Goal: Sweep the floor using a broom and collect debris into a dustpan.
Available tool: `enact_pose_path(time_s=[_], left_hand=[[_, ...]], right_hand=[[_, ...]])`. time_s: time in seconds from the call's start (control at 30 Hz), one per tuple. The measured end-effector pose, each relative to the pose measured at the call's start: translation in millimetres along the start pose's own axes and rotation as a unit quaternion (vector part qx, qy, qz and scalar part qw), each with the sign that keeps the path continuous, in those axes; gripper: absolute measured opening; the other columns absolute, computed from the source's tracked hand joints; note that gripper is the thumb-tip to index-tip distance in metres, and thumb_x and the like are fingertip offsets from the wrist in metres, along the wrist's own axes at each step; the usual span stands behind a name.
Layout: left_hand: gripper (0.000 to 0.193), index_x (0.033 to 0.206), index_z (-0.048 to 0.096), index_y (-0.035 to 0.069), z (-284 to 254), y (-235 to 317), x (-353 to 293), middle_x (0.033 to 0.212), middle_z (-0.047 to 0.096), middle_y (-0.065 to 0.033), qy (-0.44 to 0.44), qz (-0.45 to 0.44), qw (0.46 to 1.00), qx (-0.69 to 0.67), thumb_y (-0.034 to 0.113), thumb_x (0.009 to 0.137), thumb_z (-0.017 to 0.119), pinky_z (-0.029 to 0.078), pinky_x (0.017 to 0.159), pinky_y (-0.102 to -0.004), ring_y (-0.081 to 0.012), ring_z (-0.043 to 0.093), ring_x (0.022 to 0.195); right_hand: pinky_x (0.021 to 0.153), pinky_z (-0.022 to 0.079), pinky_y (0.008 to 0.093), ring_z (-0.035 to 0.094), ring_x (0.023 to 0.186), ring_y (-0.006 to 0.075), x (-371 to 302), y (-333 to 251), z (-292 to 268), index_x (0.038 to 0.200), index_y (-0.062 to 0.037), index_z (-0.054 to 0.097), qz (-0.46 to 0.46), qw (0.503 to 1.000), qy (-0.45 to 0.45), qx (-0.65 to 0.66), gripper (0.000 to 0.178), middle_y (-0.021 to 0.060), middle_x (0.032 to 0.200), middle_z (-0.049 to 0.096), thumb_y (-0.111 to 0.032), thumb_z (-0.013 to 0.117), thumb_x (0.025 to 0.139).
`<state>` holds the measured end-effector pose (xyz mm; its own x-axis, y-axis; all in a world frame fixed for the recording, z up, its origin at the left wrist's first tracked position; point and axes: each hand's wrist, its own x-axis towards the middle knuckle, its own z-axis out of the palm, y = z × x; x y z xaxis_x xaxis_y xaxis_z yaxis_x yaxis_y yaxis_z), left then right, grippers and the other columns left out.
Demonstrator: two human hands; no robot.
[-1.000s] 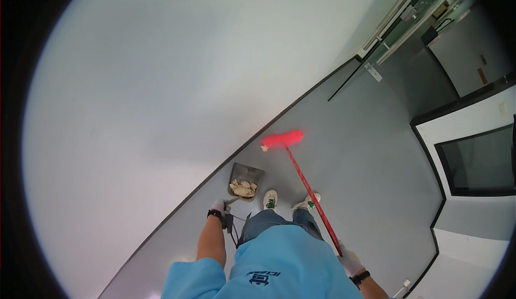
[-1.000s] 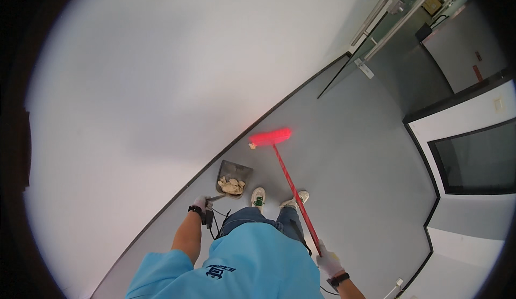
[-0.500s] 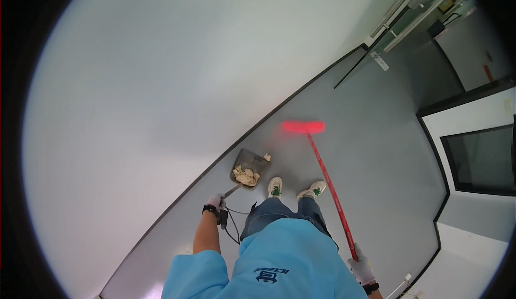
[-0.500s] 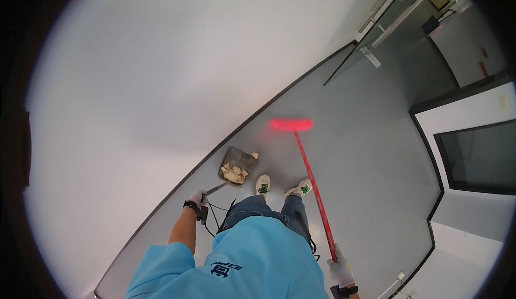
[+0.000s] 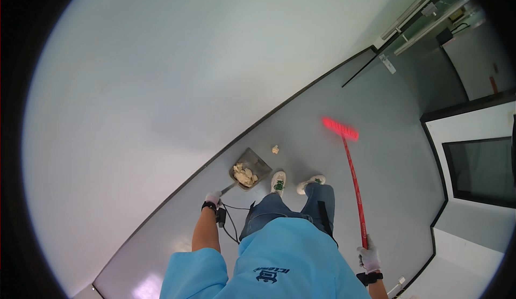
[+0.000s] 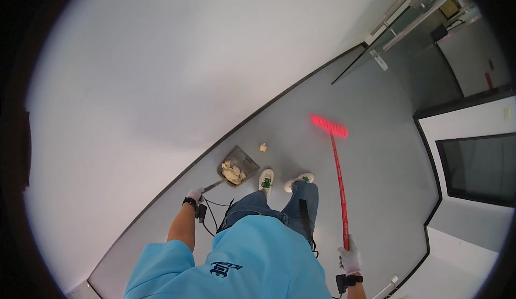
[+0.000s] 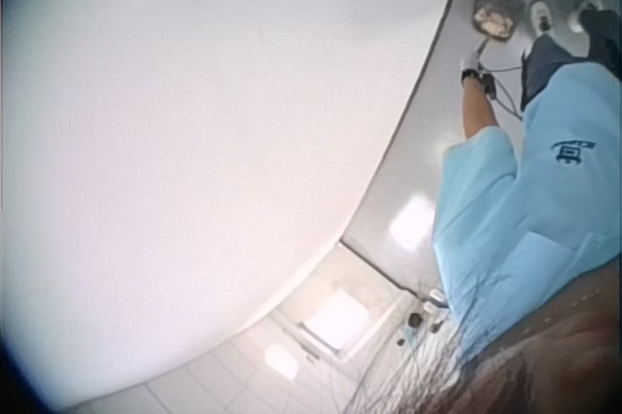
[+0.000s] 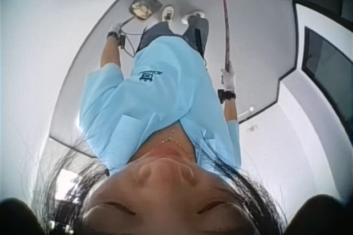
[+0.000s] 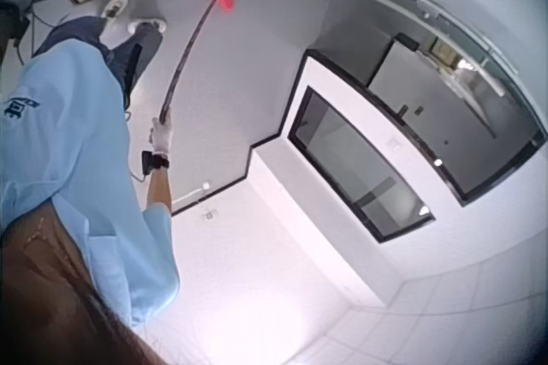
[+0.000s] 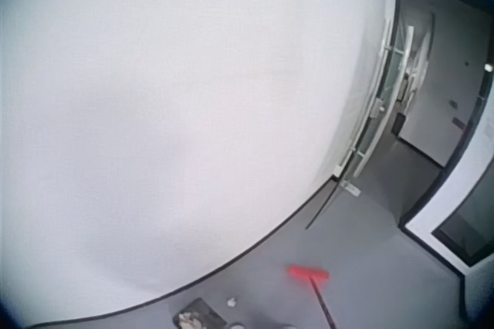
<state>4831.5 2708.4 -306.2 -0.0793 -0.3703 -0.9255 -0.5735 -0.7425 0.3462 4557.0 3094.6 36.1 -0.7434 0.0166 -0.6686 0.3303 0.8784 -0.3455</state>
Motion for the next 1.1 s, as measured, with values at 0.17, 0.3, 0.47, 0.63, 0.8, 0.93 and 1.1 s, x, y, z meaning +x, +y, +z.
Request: enact_pose_path(time_s=[0.17,0.3,0.47,0.63,0.8,0.93,1.1], left_hand=[[0.024,0.060,0.049,0.001,11.6,11.0,-6.9,0.042,0.046,-0.0102,-0.004,0.023,0.998,0.050,0.023,0.070,0.046,0.033,0.034,-0.0329,-0.0198,0.043,0.034],[0.016,0.064,0.053,0.003,3.9,-5.9,18.8,0.048,0.051,-0.0087,0.001,0.077,0.976,0.203,0.018,0.068,0.047,0.039,0.042,-0.0303,-0.0191,0.050,0.044],[0.012,0.069,0.054,0.005,-16.7,-41.7,45.8,0.051,0.053,-0.0079,0.013,0.143,0.960,0.240,0.014,0.066,0.047,0.041,0.044,-0.0292,-0.0185,0.052,0.047],[0.018,0.067,0.050,-0.001,14.2,0.3,3.6,0.048,0.047,-0.0093,0.040,0.040,0.998,-0.012,0.017,0.067,0.046,0.036,0.036,-0.0312,-0.0194,0.048,0.039],[0.021,0.071,0.050,-0.003,14.1,4.9,-7.1,0.048,0.046,-0.0095,0.044,0.027,0.998,-0.037,0.017,0.067,0.043,0.036,0.036,-0.0295,-0.0194,0.047,0.038],[0.022,0.072,0.050,-0.002,19.8,-1.3,7.9,0.049,0.047,-0.0100,0.039,0.028,0.997,-0.059,0.018,0.067,0.042,0.037,0.037,-0.0295,-0.0198,0.048,0.039],[0.021,0.073,0.051,-0.002,16.2,3.5,5.4,0.050,0.047,-0.0096,0.043,0.029,0.996,-0.068,0.016,0.066,0.042,0.038,0.037,-0.0298,-0.0202,0.047,0.038]], right_hand=[[0.027,0.031,0.0227,0.034,0.030,0.0084,4.6,7.0,-3.7,0.119,-0.0173,0.022,0.033,0.999,-0.015,0.023,0.061,-0.0004,0.043,0.036,-0.003,0.045,0.065],[0.026,0.031,0.0230,0.034,0.030,0.0084,1.7,10.1,-6.2,0.120,-0.0163,0.020,0.018,0.999,-0.034,0.037,0.061,-0.0004,0.043,0.035,-0.002,0.044,0.065],[0.025,0.031,0.0228,0.034,0.030,0.0088,9.6,9.8,-0.8,0.121,-0.0153,0.015,-0.004,0.997,-0.073,0.005,0.064,-0.0002,0.043,0.035,-0.001,0.044,0.065],[0.027,0.030,0.0211,0.035,0.031,0.0080,10.6,-5.2,-3.7,0.121,-0.0127,0.015,-0.010,0.998,-0.046,-0.030,0.065,-0.0001,0.046,0.036,-0.001,0.044,0.064],[0.028,0.030,0.0200,0.035,0.033,0.0072,5.4,-33.1,-5.0,0.121,-0.0115,0.015,0.010,0.997,-0.038,-0.062,0.065,-0.0004,0.049,0.036,0.001,0.043,0.064],[0.029,0.031,0.0197,0.035,0.034,0.0072,9.0,-44.2,-7.2,0.120,-0.0106,0.016,0.015,0.998,-0.041,-0.036,0.064,-0.0001,0.052,0.036,0.001,0.043,0.064],[0.031,0.031,0.0198,0.037,0.037,0.0072,-1.8,-67.7,-8.3,0.120,-0.0096,0.016,0.026,0.996,-0.051,-0.069,0.063,0.0005,0.054,0.037,0.003,0.042,0.063]])
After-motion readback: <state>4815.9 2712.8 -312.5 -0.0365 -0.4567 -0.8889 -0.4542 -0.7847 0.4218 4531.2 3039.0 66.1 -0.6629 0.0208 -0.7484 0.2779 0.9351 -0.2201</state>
